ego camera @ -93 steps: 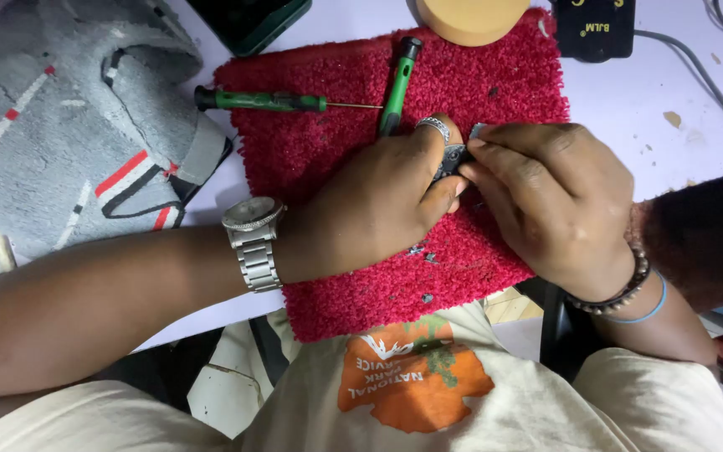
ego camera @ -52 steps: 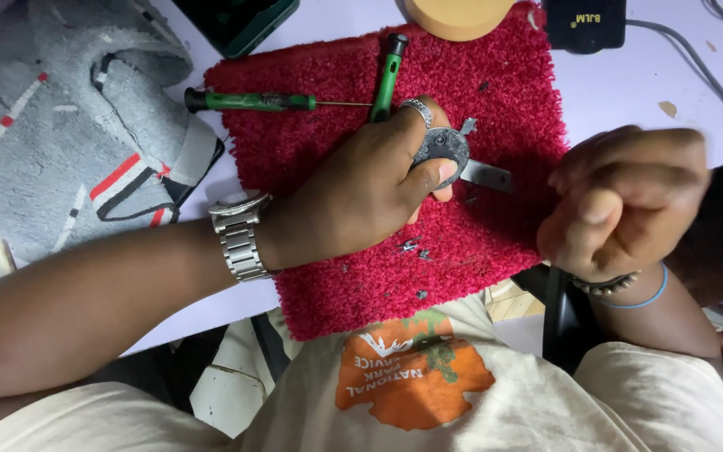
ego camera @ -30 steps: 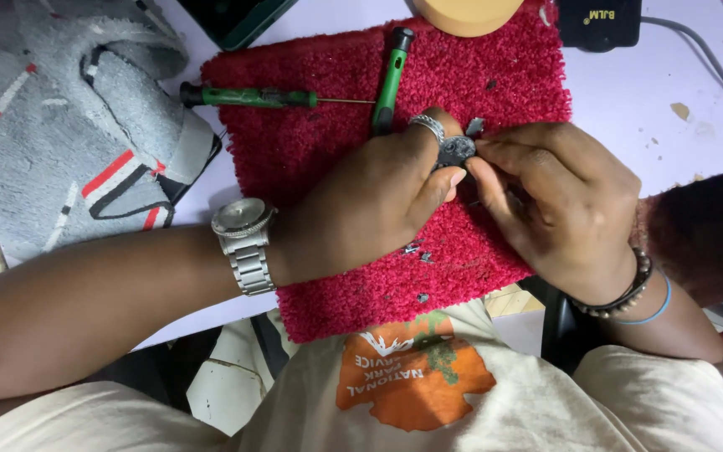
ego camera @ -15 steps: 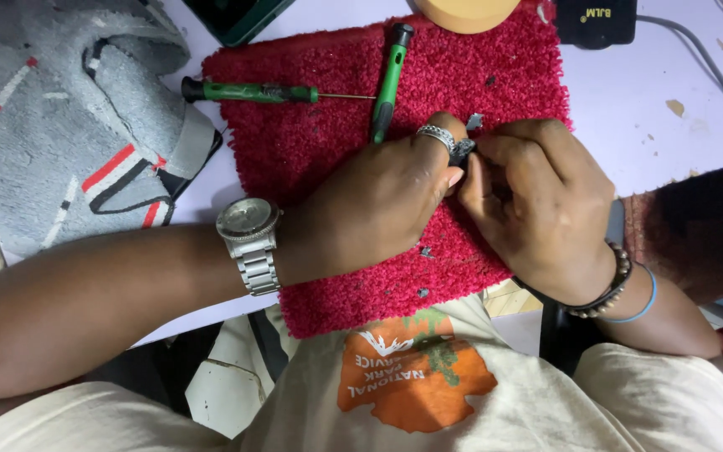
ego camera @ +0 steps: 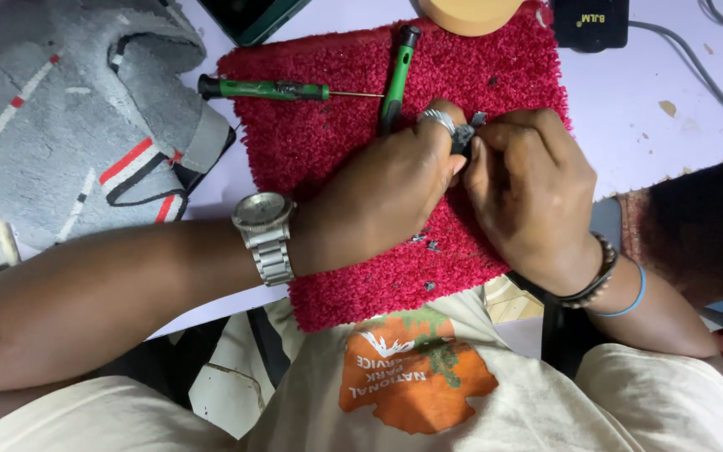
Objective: Scraping and cleaning a small electronic component using a small metal tool on a repair bench.
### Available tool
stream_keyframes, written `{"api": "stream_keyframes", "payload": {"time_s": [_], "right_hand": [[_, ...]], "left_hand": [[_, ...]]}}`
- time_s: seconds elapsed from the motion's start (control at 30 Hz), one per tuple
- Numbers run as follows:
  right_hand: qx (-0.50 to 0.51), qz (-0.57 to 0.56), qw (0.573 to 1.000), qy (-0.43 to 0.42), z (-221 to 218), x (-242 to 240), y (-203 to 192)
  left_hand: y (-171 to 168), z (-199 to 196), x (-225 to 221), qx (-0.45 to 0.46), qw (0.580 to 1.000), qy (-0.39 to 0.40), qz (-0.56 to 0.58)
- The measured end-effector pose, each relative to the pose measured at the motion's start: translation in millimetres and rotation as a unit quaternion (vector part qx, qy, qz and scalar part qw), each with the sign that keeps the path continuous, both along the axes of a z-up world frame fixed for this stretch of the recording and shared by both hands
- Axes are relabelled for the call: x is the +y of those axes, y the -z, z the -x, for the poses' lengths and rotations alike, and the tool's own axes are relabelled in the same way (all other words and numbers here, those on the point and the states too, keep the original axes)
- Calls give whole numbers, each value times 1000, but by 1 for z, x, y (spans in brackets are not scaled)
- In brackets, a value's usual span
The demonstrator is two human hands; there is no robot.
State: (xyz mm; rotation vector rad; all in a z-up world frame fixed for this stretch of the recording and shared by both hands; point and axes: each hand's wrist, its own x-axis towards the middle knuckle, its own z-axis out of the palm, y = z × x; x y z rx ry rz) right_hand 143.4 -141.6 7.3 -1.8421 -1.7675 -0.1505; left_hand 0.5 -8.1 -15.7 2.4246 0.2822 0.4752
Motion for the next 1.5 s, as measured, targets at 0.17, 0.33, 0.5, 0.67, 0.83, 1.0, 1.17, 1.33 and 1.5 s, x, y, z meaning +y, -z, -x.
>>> {"api": "stream_keyframes", "payload": {"time_s": [0.17,0.33,0.5,0.67,0.83,1.0,1.17,1.33,1.5], "right_hand": [[109,33,993,-37,-7,2,-25],[79,5,996,-33,-7,-1,-23],[-4,-31,998,-45,-7,-1,-9],[-125,-32,992,-8,-5,-4,-2],[-185,-36,981,-41,-8,0,-5],[-186,-87,979,-14,-3,5,-7],[-203,-103,974,-13,-6,4,-14],[-92,-105,988,-71,-12,6,-16],[57,-108,990,-66,-18,5,-8]], "left_hand": [[1,-3,7,-15,988,-11,151],[-7,-2,8,8,988,-22,156],[0,-1,3,-21,991,-25,131],[-7,5,1,-19,995,7,99],[-17,12,0,-32,999,34,21],[-13,13,1,-60,991,78,-86],[-21,13,3,-52,991,115,-47],[-27,8,4,-28,990,75,120],[-36,8,10,0,976,56,212]]}}
